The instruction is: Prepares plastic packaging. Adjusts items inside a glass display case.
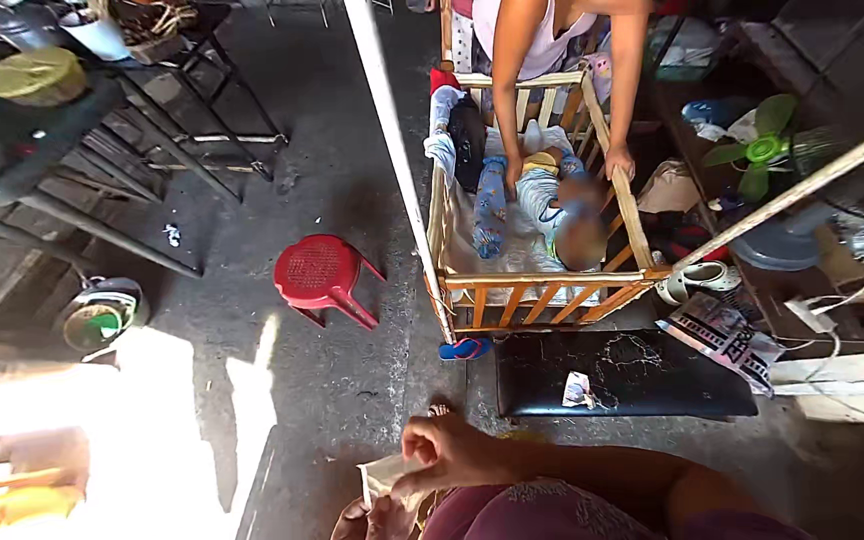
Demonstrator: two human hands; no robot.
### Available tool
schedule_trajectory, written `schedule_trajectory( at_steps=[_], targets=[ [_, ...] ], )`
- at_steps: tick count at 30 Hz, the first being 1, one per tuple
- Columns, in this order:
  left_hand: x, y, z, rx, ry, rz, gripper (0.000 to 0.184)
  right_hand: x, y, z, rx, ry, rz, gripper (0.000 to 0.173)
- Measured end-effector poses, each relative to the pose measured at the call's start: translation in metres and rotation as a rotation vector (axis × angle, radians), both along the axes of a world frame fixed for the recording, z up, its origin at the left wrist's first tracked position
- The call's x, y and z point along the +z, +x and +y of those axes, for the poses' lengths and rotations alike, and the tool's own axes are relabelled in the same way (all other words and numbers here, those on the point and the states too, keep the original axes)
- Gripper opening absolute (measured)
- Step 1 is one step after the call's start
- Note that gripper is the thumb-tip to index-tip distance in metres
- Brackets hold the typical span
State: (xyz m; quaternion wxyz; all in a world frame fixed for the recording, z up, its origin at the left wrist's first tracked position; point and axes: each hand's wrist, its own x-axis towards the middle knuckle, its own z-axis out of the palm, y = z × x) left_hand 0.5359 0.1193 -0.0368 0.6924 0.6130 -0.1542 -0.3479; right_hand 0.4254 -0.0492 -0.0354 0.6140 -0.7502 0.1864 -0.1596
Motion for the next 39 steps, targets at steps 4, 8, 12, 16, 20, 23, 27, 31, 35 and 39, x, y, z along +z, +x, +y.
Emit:
schedule_trajectory(
  at_steps=[4, 8, 12, 16, 20, 23, 27, 31, 35, 39],
  targets=[
    [0.009, 0.077, -0.059, -0.205, 0.020, 0.147, 0.018, 0.006, 0.074, -0.031, 0.095, 0.222, 0.022, 0.054],
    [0.008, 0.133, -0.105, -0.196, 0.057, 0.144, 0.014, 0.009, 0.130, -0.070, 0.086, 0.189, 0.001, 0.055],
    [0.031, 0.166, -0.142, -0.290, 0.216, 0.081, 0.039, 0.010, 0.161, -0.094, -0.082, 0.176, -0.041, 0.039],
    [0.028, 0.203, -0.181, -0.556, 0.215, -0.047, 0.064, 0.007, 0.188, -0.124, -0.285, 0.141, 0.000, 0.041],
    [0.011, 0.249, -0.224, -0.583, 0.188, -0.156, 0.046, 0.001, 0.220, -0.151, -0.457, 0.124, 0.032, 0.025],
    [-0.003, 0.310, -0.261, -0.537, 0.114, -0.553, 0.048, 0.002, 0.252, -0.174, -0.541, 0.200, 0.021, 0.024],
    [-0.006, 0.376, -0.313, -0.736, 0.009, -0.936, 0.081, 0.011, 0.291, -0.196, -0.537, 0.297, -0.097, 0.020],
    [-0.005, 0.401, -0.363, -0.840, -0.038, -1.041, 0.047, 0.013, 0.311, -0.214, -0.664, 0.290, -0.123, 0.026],
    [-0.006, 0.404, -0.408, -0.943, -0.071, -0.982, 0.037, 0.010, 0.311, -0.236, -0.783, 0.383, -0.166, 0.039],
    [-0.012, 0.396, -0.460, -1.015, -0.139, -1.029, 0.039, 0.007, 0.308, -0.272, -0.942, 0.400, -0.165, 0.041]
  ],
)
